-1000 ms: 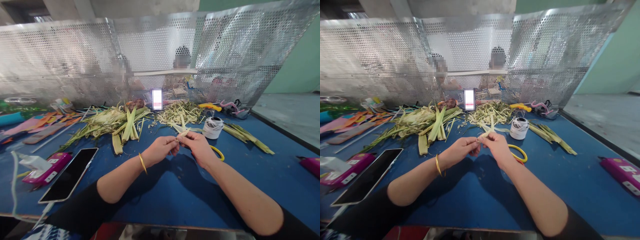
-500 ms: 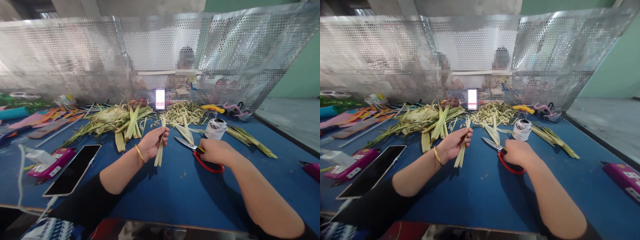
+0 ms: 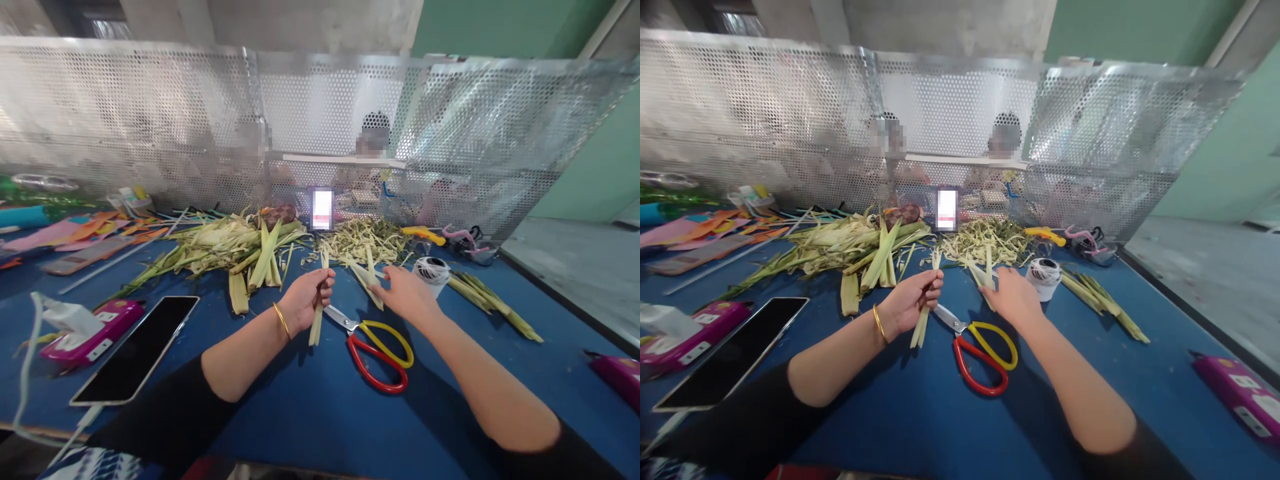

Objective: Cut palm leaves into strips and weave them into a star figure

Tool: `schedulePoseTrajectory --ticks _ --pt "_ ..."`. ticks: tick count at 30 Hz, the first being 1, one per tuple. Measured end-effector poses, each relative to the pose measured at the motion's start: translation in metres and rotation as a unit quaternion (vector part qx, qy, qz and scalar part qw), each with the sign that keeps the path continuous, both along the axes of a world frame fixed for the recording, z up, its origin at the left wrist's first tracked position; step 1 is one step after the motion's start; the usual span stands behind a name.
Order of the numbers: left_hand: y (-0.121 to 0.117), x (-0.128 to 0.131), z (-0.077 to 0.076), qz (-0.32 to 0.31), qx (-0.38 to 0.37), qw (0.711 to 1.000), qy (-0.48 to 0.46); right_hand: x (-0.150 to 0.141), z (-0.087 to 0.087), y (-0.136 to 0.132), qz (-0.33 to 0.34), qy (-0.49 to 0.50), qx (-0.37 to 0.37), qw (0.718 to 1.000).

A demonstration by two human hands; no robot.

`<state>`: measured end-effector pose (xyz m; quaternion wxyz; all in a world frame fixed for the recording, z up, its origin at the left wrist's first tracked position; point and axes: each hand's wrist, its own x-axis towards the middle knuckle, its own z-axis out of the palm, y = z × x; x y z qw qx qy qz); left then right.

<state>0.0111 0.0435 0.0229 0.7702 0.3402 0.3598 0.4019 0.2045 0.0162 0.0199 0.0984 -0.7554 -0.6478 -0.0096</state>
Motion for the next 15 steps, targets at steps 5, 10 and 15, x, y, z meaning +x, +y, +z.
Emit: schedulePoseTrajectory --ticks 5,10,15 --pt "-0.004 -0.001 0.001 -0.007 0.000 1.000 -0.002 0.007 -0.007 0.047 -0.037 0.011 -0.060 0.997" --pt "-0.004 -0.004 0.005 -0.004 0.001 1.000 -0.004 0.014 -0.015 0.058 -0.005 0.039 -0.087 0.995" --pt "-0.005 -0.006 0.009 -0.002 0.006 1.000 -0.017 0.018 -0.007 0.044 0.043 0.100 -0.083 0.991"
